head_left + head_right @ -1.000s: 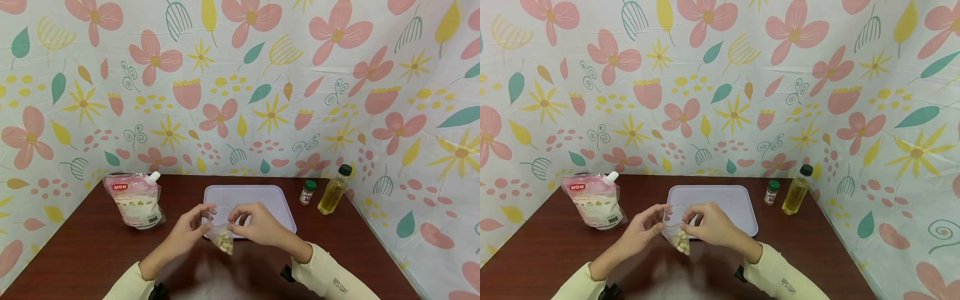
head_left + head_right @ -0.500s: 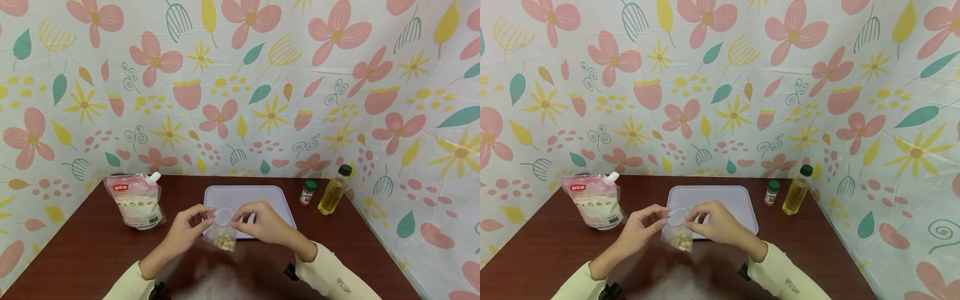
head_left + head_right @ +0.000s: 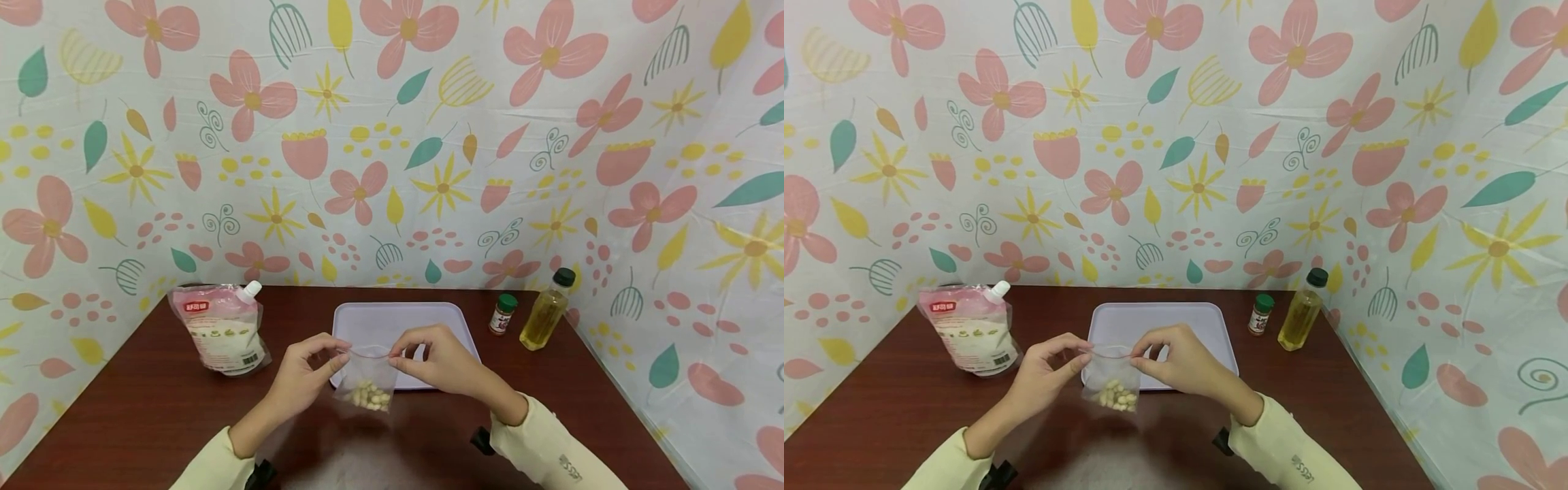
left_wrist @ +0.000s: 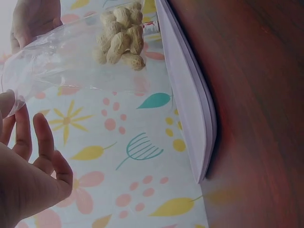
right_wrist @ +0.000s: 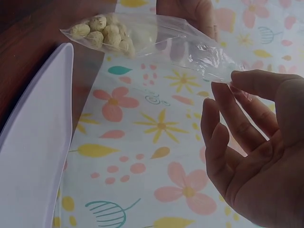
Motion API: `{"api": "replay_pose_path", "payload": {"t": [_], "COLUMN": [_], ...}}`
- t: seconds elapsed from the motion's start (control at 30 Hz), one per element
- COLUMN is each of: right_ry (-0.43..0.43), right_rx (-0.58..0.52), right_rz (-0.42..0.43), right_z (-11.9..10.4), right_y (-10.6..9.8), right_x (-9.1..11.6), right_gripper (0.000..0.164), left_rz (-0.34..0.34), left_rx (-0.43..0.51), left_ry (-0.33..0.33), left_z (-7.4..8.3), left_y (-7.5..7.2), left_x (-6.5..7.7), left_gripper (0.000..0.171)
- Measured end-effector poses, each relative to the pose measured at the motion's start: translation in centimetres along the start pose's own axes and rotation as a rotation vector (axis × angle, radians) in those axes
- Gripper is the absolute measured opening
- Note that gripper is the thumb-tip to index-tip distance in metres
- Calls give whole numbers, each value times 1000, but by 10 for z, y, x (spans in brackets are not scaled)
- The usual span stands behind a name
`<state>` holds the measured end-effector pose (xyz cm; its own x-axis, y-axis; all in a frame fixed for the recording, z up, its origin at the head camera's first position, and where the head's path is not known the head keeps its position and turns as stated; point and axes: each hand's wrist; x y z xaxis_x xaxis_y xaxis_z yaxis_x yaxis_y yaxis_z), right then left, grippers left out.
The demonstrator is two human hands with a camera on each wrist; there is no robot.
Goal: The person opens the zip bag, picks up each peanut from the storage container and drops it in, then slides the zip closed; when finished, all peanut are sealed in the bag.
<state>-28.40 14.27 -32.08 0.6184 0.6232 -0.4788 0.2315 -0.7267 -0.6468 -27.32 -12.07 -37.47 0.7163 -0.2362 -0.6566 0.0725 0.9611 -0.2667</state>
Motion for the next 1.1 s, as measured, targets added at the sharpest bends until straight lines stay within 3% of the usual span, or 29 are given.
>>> {"api": "replay_pose_path", "payload": {"t": [0.57,0.67,0.83,1.0,1.1], "right_ry": [-24,-31,-54,-93,-109], "right_rx": [90,84,84,106,106], "right_rz": [45,65,77,91,91], "right_z": [-1,-2,-5,-5,-5], "right_y": [1,0,-3,-5,-5], "right_x": [0,-1,-3,-4,-4], "right_gripper": [8,7,7,8,8], "left_rz": [158,147,70,-79,-166], "left_rx": [-178,-151,-94,-16,13], "left_ry": [335,313,182,21,-28], "left_z": [6,6,2,-4,-7], "left_y": [-2,-3,-3,0,3], "left_x": [-13,-14,-9,-2,0], "left_gripper": [21,22,28,40,43]}}
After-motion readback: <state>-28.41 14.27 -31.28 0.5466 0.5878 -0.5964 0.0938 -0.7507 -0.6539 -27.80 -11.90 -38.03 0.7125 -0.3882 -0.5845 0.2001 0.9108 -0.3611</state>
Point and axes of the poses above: each hand's wrist, its own x-axis away from the middle knuckle, its own y-axis out of the palm, z = x × y
